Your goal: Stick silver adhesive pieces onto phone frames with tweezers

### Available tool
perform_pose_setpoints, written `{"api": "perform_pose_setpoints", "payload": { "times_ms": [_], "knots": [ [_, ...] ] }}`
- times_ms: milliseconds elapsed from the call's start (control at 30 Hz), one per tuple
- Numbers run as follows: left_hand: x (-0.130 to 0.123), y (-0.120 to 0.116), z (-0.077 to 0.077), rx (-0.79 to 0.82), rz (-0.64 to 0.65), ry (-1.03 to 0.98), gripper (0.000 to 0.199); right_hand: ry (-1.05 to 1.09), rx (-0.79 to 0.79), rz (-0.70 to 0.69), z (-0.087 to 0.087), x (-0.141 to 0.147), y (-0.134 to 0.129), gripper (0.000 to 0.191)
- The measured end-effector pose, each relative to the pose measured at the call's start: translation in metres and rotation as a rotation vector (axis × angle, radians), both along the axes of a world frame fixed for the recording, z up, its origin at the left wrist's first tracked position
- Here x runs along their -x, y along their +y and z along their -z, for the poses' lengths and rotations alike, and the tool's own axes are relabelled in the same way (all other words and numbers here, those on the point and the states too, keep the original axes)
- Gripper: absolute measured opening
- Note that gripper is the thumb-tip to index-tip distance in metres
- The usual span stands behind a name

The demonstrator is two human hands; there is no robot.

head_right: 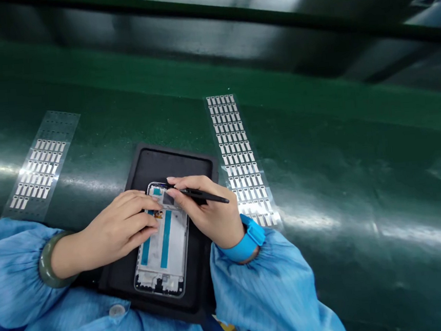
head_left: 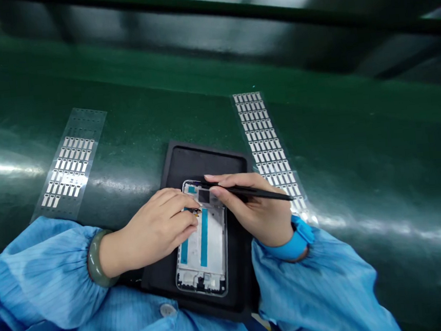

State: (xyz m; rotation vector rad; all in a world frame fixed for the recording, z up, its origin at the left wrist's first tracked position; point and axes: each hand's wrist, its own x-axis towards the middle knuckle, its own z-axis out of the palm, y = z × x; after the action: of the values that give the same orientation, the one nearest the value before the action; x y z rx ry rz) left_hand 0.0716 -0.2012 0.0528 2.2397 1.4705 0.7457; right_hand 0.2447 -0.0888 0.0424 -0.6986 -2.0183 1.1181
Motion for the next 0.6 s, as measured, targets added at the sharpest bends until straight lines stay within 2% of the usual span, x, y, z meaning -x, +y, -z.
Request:
{"api": "perform_pose_setpoints", "payload": {
  "times_ms": [167,367,433,500,600],
  "knots": [
    [-0.001,0.001,-0.001,-0.002,-0.001,-0.002,0.011,-0.032,-0.038,-0.003,0.000,0.001,-0.001,0.013],
    [0.000,0.000,-0.001,-0.011,-0.004,-0.052,0.009,-0.026,0.010,0.048,-0.002,0.000,0.001,0.012],
    [0.000,0.000,-0.002,-0.026,-0.057,-0.133,0.010,-0.001,0.049,0.076,-0.005,0.000,0.001,0.011],
    [0.001,0.001,-0.003,-0.061,-0.166,-0.219,0.014,0.046,0.120,0.093,-0.008,0.001,0.000,0.011],
    [0.001,0.003,-0.004,-0.119,-0.310,-0.256,0.019,0.121,0.244,0.053,-0.014,0.002,-0.005,0.012]
  ]
}}
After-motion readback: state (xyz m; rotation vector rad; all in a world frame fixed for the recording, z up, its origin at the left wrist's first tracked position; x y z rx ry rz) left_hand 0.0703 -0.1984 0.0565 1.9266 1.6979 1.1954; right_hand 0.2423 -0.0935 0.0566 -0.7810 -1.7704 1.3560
